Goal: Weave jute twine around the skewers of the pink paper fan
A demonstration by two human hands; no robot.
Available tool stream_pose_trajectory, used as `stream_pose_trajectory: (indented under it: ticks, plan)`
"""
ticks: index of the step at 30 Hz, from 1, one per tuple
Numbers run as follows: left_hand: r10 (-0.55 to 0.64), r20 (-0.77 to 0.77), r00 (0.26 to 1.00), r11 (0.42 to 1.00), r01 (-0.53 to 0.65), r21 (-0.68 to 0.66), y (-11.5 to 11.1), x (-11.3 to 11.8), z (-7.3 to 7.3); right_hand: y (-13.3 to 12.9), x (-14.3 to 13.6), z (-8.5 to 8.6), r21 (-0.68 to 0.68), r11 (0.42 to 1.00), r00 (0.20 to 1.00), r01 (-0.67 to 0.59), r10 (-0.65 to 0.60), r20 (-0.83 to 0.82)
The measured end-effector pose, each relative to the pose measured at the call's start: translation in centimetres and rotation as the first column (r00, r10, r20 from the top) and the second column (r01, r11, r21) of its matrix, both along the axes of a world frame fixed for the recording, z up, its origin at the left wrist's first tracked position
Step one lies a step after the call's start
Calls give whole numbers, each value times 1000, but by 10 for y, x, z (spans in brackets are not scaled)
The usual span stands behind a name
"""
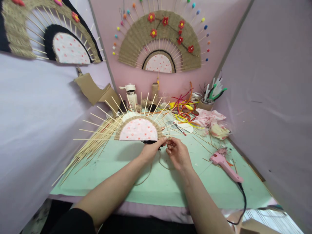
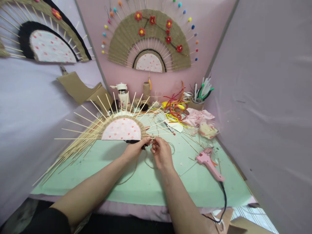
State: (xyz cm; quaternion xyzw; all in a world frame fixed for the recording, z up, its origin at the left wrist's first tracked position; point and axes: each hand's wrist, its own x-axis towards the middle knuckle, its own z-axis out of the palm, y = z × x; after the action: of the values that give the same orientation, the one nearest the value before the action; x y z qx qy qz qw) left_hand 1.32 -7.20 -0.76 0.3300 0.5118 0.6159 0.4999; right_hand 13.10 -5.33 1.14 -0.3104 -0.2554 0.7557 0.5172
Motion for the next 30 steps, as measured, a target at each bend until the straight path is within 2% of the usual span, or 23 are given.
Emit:
stream_pose_trajectory:
  ticks: [11,16,19,25,30]
  plan:
    - [-47,-43,998,999,46,-10,0,0,-1,0,1,3,-3,1000,1000,8,-8,-5]
    - [-81,-115,990,997,78,-28,-2,1,3,0,2,1,7,999,999,37,-37,10]
    - [-100,-93,991,995,98,-30,-2,3,7,0,1,0,12,998,998,55,-55,22]
    - [-41,-82,996,998,38,-47,-5,5,12,0,0,2,34,997,997,65,-67,48]
    - [-41,-84,996,997,36,-63,-3,4,10,0,0,-1,46,996,996,71,-73,44]
